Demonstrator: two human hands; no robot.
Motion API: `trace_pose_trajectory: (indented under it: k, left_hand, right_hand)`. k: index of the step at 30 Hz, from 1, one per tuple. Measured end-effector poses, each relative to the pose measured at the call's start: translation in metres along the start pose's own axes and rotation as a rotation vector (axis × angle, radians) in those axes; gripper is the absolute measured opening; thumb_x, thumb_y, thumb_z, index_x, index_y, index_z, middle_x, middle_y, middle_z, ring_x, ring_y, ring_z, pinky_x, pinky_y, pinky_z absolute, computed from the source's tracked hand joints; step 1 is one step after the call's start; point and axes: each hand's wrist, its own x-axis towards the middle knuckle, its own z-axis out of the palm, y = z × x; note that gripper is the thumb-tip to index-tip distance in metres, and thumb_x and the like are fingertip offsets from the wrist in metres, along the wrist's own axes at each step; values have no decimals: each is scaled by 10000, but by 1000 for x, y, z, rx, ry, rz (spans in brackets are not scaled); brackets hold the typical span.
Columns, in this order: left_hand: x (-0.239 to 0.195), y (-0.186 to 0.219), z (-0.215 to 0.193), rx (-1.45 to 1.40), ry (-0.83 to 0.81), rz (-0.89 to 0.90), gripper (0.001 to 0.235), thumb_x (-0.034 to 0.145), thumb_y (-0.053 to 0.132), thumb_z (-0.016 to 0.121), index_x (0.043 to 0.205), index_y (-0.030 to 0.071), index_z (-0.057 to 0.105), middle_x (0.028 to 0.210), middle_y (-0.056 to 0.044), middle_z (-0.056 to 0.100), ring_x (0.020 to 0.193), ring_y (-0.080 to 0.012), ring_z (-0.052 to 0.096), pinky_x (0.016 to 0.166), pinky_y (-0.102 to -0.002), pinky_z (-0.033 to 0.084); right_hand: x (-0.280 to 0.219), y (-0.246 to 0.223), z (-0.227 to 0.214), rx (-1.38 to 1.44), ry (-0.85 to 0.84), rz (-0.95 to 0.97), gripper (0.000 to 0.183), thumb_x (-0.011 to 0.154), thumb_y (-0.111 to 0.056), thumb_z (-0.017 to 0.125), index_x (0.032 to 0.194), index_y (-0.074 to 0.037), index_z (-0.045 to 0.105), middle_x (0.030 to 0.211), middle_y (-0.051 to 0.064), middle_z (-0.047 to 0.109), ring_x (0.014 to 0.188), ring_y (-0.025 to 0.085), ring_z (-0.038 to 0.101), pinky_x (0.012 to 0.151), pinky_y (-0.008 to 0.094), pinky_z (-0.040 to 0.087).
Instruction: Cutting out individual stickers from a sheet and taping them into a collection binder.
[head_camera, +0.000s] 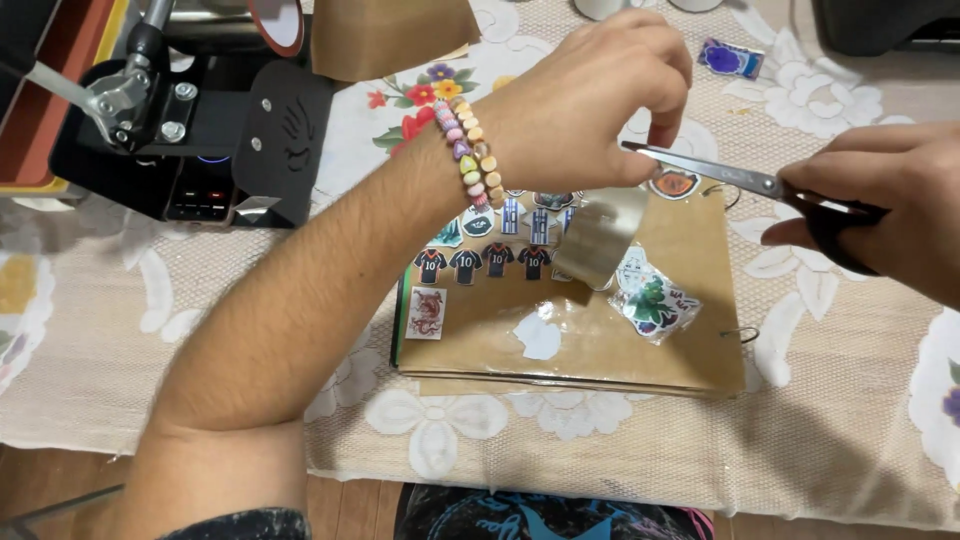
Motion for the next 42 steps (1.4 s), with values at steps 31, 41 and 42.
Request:
trace_pose_trajectory:
  k: [31, 41, 42]
  left_hand:
    - [4, -6, 4, 139, 146, 56, 185, 705, 131, 803, 627, 198, 648, 817, -4, 584, 737, -251, 564, 537, -437, 387]
    - [5, -4, 4, 104, 145, 60, 192, 686, 127, 822, 626, 186, 649, 814, -2, 578, 701, -249, 558, 516, -434, 369]
    - [5, -4, 3, 104, 143, 62, 192, 686, 127, 822, 626, 186, 649, 814, -2, 578, 701, -249, 558, 516, -434, 369]
  right_hand:
    - [31, -18, 2, 177, -143, 267, 436, 508, -315, 963, 860, -106, 814, 707, -16, 723, 500, 138, 518, 540, 233, 430]
    - [32, -13, -2, 178, -162, 274, 402, 507, -287, 965, 840, -109, 828, 664, 23, 715, 448, 159, 503, 506, 260, 427]
    - [31, -11, -1, 179, -161, 275, 402, 507, -287, 965, 840, -109, 828, 664, 23, 715, 448, 159, 503, 506, 260, 427]
